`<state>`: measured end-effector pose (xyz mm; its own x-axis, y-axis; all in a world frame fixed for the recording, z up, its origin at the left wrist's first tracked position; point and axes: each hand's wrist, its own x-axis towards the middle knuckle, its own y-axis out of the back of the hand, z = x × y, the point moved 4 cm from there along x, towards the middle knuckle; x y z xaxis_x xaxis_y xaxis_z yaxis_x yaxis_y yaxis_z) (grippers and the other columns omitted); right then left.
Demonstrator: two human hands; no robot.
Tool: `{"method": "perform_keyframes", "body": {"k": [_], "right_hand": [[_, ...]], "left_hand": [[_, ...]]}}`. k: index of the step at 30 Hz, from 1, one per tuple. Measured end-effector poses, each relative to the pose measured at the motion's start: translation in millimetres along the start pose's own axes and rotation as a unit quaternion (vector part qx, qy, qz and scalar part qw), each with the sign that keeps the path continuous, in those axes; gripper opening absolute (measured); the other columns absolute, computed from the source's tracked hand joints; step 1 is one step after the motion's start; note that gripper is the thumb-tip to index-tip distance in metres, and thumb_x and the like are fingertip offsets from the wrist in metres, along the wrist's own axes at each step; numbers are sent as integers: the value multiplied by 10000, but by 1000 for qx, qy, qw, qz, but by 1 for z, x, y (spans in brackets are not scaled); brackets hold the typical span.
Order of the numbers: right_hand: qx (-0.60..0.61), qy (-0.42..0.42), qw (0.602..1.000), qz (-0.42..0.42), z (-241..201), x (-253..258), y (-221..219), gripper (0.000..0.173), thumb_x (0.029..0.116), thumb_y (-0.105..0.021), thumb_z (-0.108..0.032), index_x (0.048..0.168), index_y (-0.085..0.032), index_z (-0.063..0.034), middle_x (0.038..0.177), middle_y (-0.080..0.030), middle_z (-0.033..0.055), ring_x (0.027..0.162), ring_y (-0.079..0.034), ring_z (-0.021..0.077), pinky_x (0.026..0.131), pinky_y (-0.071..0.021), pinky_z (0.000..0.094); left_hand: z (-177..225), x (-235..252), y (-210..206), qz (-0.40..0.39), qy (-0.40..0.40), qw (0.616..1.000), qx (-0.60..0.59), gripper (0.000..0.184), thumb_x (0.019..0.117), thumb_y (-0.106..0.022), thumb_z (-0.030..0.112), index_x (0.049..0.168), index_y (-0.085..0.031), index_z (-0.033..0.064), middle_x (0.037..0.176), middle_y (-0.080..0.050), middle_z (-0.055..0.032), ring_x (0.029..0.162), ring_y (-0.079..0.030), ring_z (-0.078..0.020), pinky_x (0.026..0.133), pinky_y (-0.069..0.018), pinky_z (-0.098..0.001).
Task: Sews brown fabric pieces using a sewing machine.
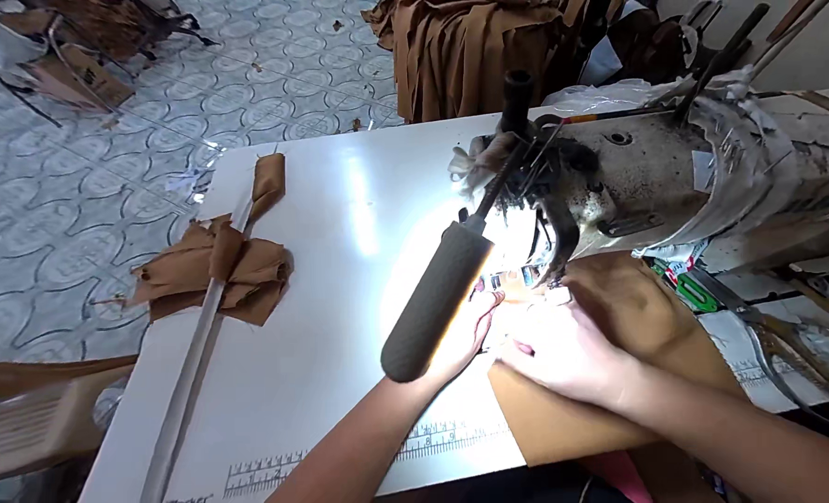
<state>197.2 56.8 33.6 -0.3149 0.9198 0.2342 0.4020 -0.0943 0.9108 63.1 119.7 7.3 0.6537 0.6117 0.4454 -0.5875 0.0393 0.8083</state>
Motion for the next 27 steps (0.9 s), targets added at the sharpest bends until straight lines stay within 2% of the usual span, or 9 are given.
{"method": "perform_keyframes", "body": {"k": [3,6,8,11,13,16,19,21,27], "right_hand": [[-30,-8,998,-59,-4,-2,-18,384,976,-544,-332,810,-697,-20,790,-688,167,822,-704,349,811,-489,549],[15,-64,990,-126,2,2,-12,332,959,-548,-230,767,-650,22,794,-663,201,848,-679,373,821,-462,549],[44,-100,980,-163,5,1,-8,351,967,-564,-256,791,-649,36,840,-661,208,887,-660,365,864,-443,534],[23,-117,982,-145,3,-1,-6,427,962,-587,-352,758,-641,19,795,-649,190,848,-656,351,856,-449,523],[-1,-143,972,-187,-1,1,-5,507,996,-560,-428,809,-650,34,872,-669,222,950,-655,384,937,-419,548],[-10,-156,963,-220,-2,3,-5,393,995,-533,-306,858,-650,44,907,-662,225,981,-644,381,929,-406,536],[32,-157,971,-176,0,3,4,348,960,-589,-271,822,-648,43,858,-650,206,911,-645,358,889,-436,531],[72,-139,982,-105,0,4,12,315,918,-614,-247,764,-636,27,775,-629,170,791,-634,318,743,-464,517],[112,-101,987,-49,0,6,13,284,888,-618,-218,699,-592,-8,728,-595,129,726,-593,251,673,-437,450]], "left_hand": [[-1,0,-1,-3,8,1000,-10,252,976,-545,123,1031,-791,108,959,-701,-149,971,-682,-319,984,-443,-546],[-1,0,-4,-20,19,1000,0,238,988,-566,124,1073,-789,121,992,-698,-157,1008,-684,-336,1038,-409,-625],[-2,-2,-6,-18,19,1000,13,234,997,-578,167,1084,-794,142,993,-705,-148,1021,-683,-334,1061,-384,-634],[-6,-3,-9,-27,22,999,22,254,1028,-550,210,1109,-786,164,1018,-711,-136,1064,-674,-326,1100,-343,-635],[-7,-3,-10,-38,27,999,19,272,1038,-527,211,1115,-784,166,1023,-713,-131,1073,-670,-319,1111,-326,-636],[-5,-2,-9,-53,32,998,23,283,1044,-515,207,1136,-780,165,1043,-714,-144,1087,-669,-337,1119,-312,-647],[-6,-3,-9,-83,44,995,29,303,1061,-492,221,1207,-755,191,1105,-709,-142,1152,-644,-342,1158,-262,-648],[-8,-4,-11,-63,37,997,26,301,1063,-497,247,1200,-760,202,1094,-718,-121,1147,-647,-324,1165,-255,-635],[1,-9,-9,77,-44,996,30,172,980,-599,192,963,-770,176,938,-740,-29,1001,-698,-229,1064,-373,-615]]}}
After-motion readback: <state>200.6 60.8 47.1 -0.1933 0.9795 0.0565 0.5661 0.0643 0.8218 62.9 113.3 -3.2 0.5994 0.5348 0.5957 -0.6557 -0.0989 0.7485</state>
